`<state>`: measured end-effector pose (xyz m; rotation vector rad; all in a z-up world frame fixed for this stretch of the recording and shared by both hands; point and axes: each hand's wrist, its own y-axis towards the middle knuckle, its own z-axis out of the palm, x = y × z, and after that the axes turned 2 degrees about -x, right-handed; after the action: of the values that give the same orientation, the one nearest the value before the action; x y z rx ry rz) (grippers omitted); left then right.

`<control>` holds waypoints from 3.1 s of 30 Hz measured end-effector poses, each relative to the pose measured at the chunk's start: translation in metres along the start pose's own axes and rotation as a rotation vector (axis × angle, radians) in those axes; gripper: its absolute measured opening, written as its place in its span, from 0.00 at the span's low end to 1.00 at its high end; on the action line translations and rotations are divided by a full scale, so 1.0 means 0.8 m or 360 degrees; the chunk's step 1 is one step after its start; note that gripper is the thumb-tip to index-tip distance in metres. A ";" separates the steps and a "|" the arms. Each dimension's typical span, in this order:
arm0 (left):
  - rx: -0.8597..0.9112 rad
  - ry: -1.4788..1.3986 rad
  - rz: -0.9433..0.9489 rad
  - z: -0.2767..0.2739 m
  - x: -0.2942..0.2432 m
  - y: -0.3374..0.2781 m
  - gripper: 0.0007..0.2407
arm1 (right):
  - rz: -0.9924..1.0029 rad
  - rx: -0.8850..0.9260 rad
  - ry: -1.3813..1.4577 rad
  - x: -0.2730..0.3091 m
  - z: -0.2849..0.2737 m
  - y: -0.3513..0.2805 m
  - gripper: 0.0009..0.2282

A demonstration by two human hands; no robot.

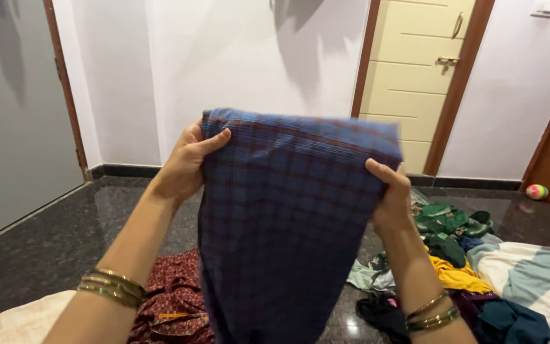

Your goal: The person folds a blue checkered shirt on the floor, smoothing it out and folding it into a neat rectangle. Then the person picks up a maroon patterned cloth and begins to fold it.

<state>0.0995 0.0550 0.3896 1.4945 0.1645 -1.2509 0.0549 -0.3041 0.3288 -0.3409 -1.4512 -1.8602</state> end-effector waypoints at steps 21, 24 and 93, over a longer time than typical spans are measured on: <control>-0.0786 0.0064 -0.0373 -0.075 0.104 0.058 0.16 | 0.0472 -0.0330 -0.0667 0.027 -0.017 0.062 0.06; -0.0518 -0.0161 0.0009 -0.085 0.096 0.042 0.14 | 0.0310 -0.0310 -0.0622 0.079 -0.009 0.062 0.06; -0.0519 -0.0101 -0.0263 -0.090 0.332 0.259 0.05 | 0.0119 -0.0928 -0.0573 -0.155 -0.210 0.190 0.14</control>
<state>0.3969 -0.0982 0.3080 1.1766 0.4363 -1.3291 0.2832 -0.4236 0.3080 -1.0398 -1.0571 -2.2122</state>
